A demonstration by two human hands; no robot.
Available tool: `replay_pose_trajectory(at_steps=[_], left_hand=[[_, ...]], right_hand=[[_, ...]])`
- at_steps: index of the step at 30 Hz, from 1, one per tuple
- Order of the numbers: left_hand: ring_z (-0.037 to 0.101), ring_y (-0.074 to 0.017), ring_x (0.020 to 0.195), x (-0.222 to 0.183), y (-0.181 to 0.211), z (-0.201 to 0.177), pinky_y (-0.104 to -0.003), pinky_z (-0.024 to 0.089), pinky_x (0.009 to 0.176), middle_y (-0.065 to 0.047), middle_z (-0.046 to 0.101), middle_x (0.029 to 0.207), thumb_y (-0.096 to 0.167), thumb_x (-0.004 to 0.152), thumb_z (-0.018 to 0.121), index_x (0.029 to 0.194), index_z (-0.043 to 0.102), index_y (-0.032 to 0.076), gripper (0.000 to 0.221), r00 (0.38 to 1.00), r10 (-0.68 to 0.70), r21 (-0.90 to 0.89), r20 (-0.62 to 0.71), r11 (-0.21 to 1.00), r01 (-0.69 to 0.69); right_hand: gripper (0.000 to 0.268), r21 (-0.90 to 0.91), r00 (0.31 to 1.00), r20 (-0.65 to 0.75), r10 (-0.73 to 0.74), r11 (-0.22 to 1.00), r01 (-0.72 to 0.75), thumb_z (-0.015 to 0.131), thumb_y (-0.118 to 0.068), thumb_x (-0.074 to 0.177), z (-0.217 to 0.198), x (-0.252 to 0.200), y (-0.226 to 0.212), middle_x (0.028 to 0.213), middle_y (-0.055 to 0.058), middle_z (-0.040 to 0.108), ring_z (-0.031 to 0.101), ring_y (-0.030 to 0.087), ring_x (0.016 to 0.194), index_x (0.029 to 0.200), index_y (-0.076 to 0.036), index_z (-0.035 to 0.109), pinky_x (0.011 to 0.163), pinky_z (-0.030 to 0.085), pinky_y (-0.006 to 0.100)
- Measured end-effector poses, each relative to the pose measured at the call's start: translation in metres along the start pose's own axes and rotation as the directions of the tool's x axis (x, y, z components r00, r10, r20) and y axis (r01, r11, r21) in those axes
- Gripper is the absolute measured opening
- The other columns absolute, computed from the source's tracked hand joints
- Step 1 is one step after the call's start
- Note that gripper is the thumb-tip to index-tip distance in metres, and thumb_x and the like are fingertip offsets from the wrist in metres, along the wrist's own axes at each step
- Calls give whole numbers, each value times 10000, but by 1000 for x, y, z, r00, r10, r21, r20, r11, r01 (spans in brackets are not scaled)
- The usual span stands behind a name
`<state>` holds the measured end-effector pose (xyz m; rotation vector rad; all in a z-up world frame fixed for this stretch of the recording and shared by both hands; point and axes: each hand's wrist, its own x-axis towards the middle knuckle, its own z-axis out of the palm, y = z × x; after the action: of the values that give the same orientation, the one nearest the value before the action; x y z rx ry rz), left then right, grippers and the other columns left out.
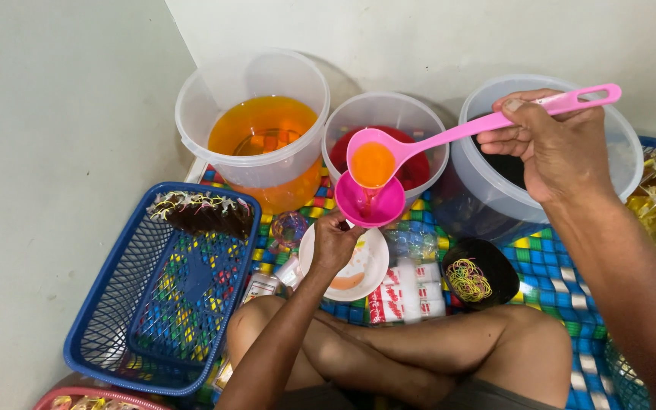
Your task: Filling small plastic bags with colored syrup using a ladle and funnel, then sealing them with rubber bands.
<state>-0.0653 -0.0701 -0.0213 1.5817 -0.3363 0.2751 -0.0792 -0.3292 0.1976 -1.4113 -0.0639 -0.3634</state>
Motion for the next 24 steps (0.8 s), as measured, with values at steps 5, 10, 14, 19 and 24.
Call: replay_pose_trajectory(at_steps=[5, 10, 14, 19, 24], left_hand=[[584, -92, 619, 1, -1, -8, -241, 504, 535, -60, 746, 784, -22, 778, 827, 995, 781, -2, 223, 999, -52, 9, 13, 999, 52], [664, -108, 682, 5, 8, -17, -253, 555, 600, -74, 797, 889, -47, 767, 821, 975, 785, 9, 218, 998, -38, 1, 40, 999, 38], [607, -112, 662, 10, 11, -23, -256, 537, 586, -56, 766, 850, -18, 753, 850, 972, 809, 46, 232, 986, -132, 40, 103, 991, 129], [662, -103, 676, 15, 11, -31, -247, 574, 615, -52, 787, 845, 6, 770, 846, 973, 814, 63, 213, 960, -235, 51, 152, 972, 230], [663, -106, 694, 21, 2, -34, -248, 576, 629, -49, 784, 845, -18, 744, 860, 916, 800, 62, 199, 967, -184, 0, 173, 982, 187]], right_hand=[[104, 3, 999, 26, -24, 1000, 24, 695, -49, 979, 4, -3, -4, 760, 114, 708, 741, 164, 619, 1053, 23, 713, 588, 670, 178], [101, -1, 999, 41, -21, 1000, 21, 679, -30, 979, 9, -7, -6, 748, 122, 705, 740, 168, 612, 1047, 37, 711, 589, 669, 166], [133, 4, 998, 55, -17, 1000, 17, 689, -61, 952, 10, -7, -8, 768, 126, 717, 727, 163, 585, 1050, 26, 717, 560, 654, 175], [140, 15, 998, 56, -1, 1000, 0, 698, -92, 945, 9, -7, -9, 767, 120, 721, 726, 154, 585, 1033, 14, 719, 557, 652, 181], [138, 42, 998, 64, -14, 999, 12, 712, -87, 933, 9, -8, -12, 777, 121, 726, 724, 153, 577, 1028, 12, 727, 554, 655, 184]])
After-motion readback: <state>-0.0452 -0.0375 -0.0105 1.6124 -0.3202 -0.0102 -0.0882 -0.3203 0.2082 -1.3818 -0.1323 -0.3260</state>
